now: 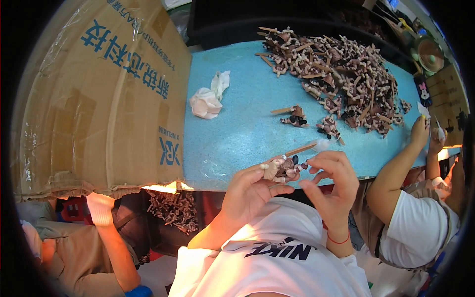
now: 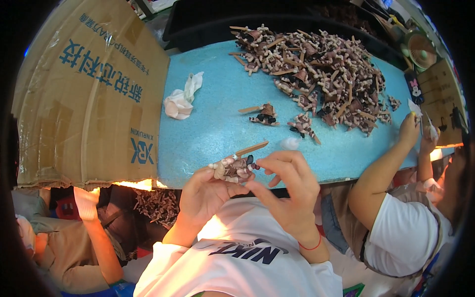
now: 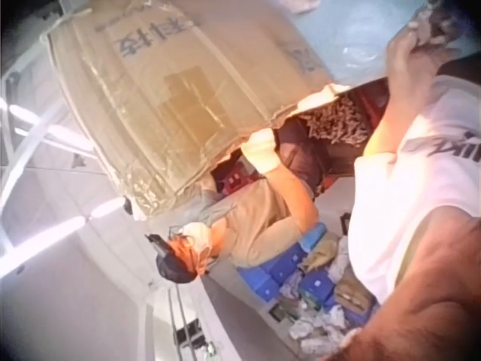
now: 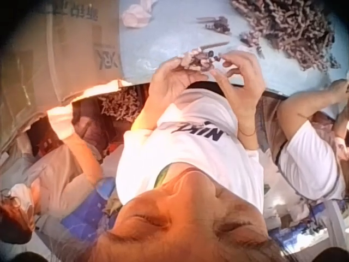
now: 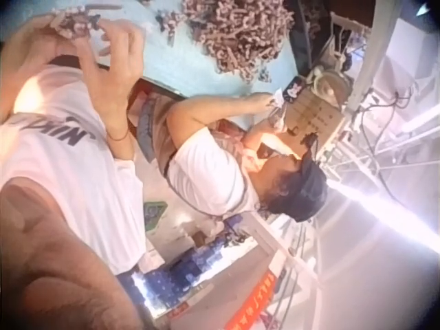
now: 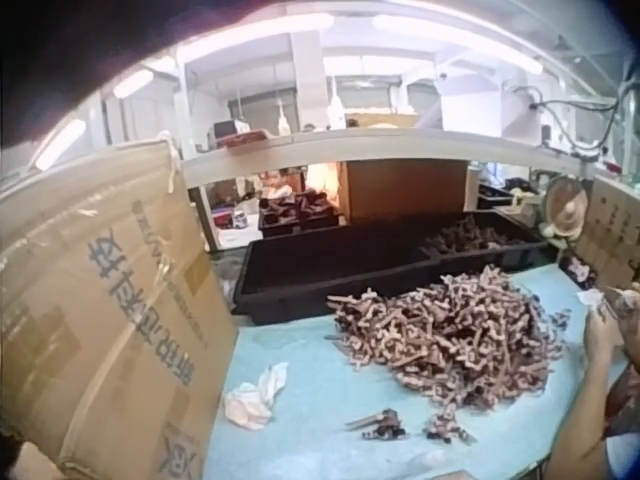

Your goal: The person applies glue from a bottle to small plastic figurine parts and assembles them by hand at a workbench.

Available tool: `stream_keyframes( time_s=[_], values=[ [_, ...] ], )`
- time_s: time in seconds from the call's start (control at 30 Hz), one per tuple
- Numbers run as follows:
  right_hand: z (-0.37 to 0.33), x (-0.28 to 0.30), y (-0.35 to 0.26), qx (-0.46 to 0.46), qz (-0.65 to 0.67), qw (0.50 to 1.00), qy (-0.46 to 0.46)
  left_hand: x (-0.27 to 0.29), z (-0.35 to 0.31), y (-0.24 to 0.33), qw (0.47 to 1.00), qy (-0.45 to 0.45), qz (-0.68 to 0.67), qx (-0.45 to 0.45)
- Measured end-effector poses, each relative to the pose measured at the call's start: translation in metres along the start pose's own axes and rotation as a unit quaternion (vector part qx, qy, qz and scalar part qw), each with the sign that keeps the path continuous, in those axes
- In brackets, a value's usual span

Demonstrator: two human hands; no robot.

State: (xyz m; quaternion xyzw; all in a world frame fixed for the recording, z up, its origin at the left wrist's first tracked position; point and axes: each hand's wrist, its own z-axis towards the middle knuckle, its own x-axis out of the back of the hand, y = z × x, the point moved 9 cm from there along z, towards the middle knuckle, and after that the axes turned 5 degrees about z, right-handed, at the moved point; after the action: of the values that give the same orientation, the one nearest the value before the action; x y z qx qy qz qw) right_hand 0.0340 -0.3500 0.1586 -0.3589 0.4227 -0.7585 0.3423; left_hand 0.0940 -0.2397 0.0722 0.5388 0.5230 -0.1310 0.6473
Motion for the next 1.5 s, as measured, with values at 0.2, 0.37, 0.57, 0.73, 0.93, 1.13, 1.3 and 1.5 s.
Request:
stream_keyframes(
  time_s=[0.2, 0.37, 0.57, 0.73, 0.93, 1.13, 1.3, 1.5],
  values=[
    [-0.003, -0.013, -0.010, 0.072, -0.099, 0.992, -0.006, -0.021, -0.001, -0.013, 0.983, -0.055, -0.164, 0.055],
    [-0.004, -0.015, -0.023, 0.118, -0.122, 0.985, -0.008, -0.028, -0.001, -0.011, 0.976, -0.093, -0.196, 0.029],
    [-0.007, -0.014, -0.027, 0.118, -0.125, 0.985, -0.015, -0.024, -0.001, -0.013, 0.986, -0.077, -0.146, 0.009],
    [-0.008, -0.014, -0.026, 0.106, -0.122, 0.987, -0.017, -0.024, -0.002, -0.011, 0.994, -0.056, -0.092, 0.009],
    [-0.008, -0.015, -0.027, 0.121, -0.125, 0.985, -0.014, -0.023, -0.001, -0.008, 0.998, -0.036, -0.037, 0.022],
    [-0.007, -0.017, -0.027, 0.118, -0.126, 0.985, -0.015, -0.021, -0.002, -0.008, 0.998, -0.047, -0.024, 0.018],
    [-0.010, -0.014, -0.026, 0.115, -0.103, 0.988, -0.008, -0.024, -0.003, -0.006, 0.999, -0.047, -0.008, -0.005],
    [-0.016, -0.003, -0.014, 0.029, 0.014, 0.999, 0.004, -0.024, -0.009, 0.010, 0.973, -0.004, 0.205, -0.101]
  ],
)
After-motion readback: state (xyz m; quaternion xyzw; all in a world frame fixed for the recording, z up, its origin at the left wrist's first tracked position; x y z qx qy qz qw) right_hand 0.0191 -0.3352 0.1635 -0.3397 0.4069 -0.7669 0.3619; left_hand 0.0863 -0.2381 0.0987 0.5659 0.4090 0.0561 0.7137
